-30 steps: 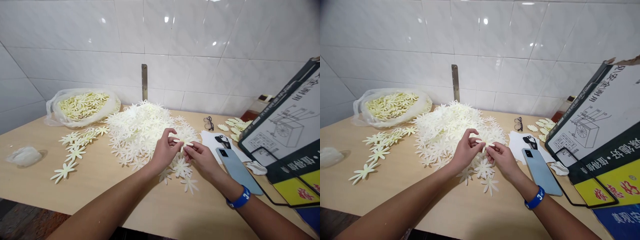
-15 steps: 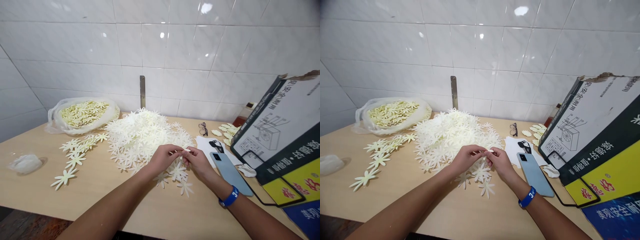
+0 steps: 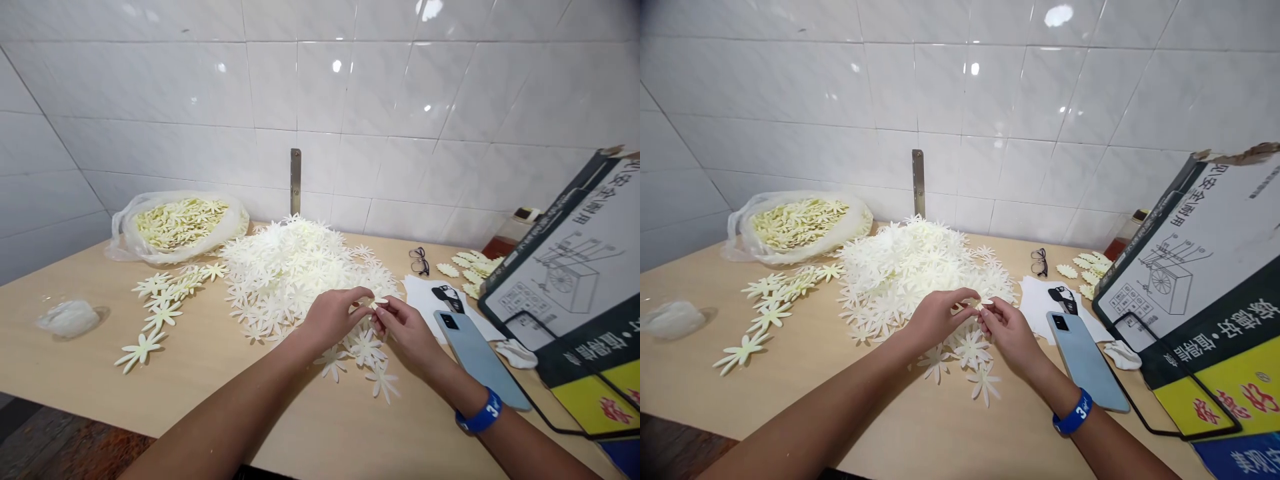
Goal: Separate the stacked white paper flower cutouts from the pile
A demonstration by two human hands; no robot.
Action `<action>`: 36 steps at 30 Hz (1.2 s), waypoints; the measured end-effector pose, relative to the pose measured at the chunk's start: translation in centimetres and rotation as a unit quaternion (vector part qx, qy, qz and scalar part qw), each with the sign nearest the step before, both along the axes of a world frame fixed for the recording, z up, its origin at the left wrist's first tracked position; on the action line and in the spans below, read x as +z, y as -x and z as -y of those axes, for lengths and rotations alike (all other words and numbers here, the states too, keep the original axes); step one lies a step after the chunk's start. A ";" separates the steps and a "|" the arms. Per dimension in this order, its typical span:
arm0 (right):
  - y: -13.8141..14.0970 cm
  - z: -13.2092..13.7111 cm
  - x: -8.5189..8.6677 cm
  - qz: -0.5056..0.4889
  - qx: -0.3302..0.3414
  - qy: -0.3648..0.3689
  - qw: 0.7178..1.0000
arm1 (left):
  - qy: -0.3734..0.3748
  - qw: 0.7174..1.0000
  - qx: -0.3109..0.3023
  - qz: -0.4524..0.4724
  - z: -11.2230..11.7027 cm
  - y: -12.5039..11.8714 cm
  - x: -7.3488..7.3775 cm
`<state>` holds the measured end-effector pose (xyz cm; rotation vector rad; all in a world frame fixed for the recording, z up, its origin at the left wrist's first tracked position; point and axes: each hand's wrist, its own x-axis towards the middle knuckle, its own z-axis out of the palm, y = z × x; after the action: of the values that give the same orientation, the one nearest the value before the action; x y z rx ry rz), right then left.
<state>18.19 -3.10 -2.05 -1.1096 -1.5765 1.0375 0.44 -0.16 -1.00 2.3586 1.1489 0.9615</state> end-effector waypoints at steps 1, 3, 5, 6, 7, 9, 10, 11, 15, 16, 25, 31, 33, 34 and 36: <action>0.0 0.1 0.0 0.004 0.000 0.000 1.000 | 0.008 1.000 0.001 -0.003 -0.1 0.1 0.0; 0.0 0.1 -0.1 0.012 -0.004 -0.001 1.000 | 0.012 1.000 -0.003 -0.014 -0.2 0.1 -0.1; -0.1 0.0 -0.1 0.018 -0.011 0.002 1.000 | 0.006 1.000 -0.006 -0.020 -0.3 0.1 -0.1; -0.2 0.0 -0.2 0.022 -0.013 0.005 1.000 | 0.004 1.000 -0.008 -0.021 -0.3 0.1 -0.1; -0.3 -0.1 -0.2 0.025 -0.016 0.008 1.000 | 0.004 1.000 -0.010 -0.021 -0.4 0.1 0.0; -0.4 -0.2 -0.3 0.031 -0.016 0.014 0.999 | 0.011 1.000 -0.015 -0.013 -0.3 0.2 0.1; -0.5 -0.3 -0.3 0.030 -0.015 0.018 0.999 | 0.019 1.000 -0.020 -0.002 -0.3 0.2 0.1; -0.5 -0.4 -0.3 0.025 -0.014 0.023 0.999 | 0.028 0.999 -0.026 0.015 -0.3 0.2 0.2; -0.8 -0.6 -0.7 -0.007 -0.008 0.050 0.999 | 0.105 0.986 -0.040 0.125 -0.1 -0.1 0.2; -0.8 -0.6 -0.7 -0.010 -0.001 0.056 0.998 | 0.134 0.977 -0.043 0.158 -0.1 -0.2 0.3; -1.0 -0.7 -0.6 0.016 -0.034 0.015 0.999 | 0.335 0.831 0.004 0.444 -0.6 -0.3 1.3; -1.1 -0.8 -0.3 0.027 -0.048 -0.009 0.998 | 0.425 0.703 -0.021 0.570 -1.0 0.3 1.9; -1.1 -0.7 -0.3 0.024 -0.047 -0.011 0.999 | 0.420 0.702 -0.014 0.575 -1.1 0.4 2.1; -1.0 -0.7 -0.3 0.021 -0.047 -0.009 0.999 | 0.411 0.704 -0.006 0.579 -1.2 0.5 2.2; -1.0 -0.7 -0.4 0.016 -0.043 -0.005 0.999 | 0.392 0.706 0.009 0.589 -1.4 0.7 2.4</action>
<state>19.20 -2.37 -2.48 -1.1836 -1.5432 0.9580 -0.26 1.25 1.44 0.7084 0.7278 1.2828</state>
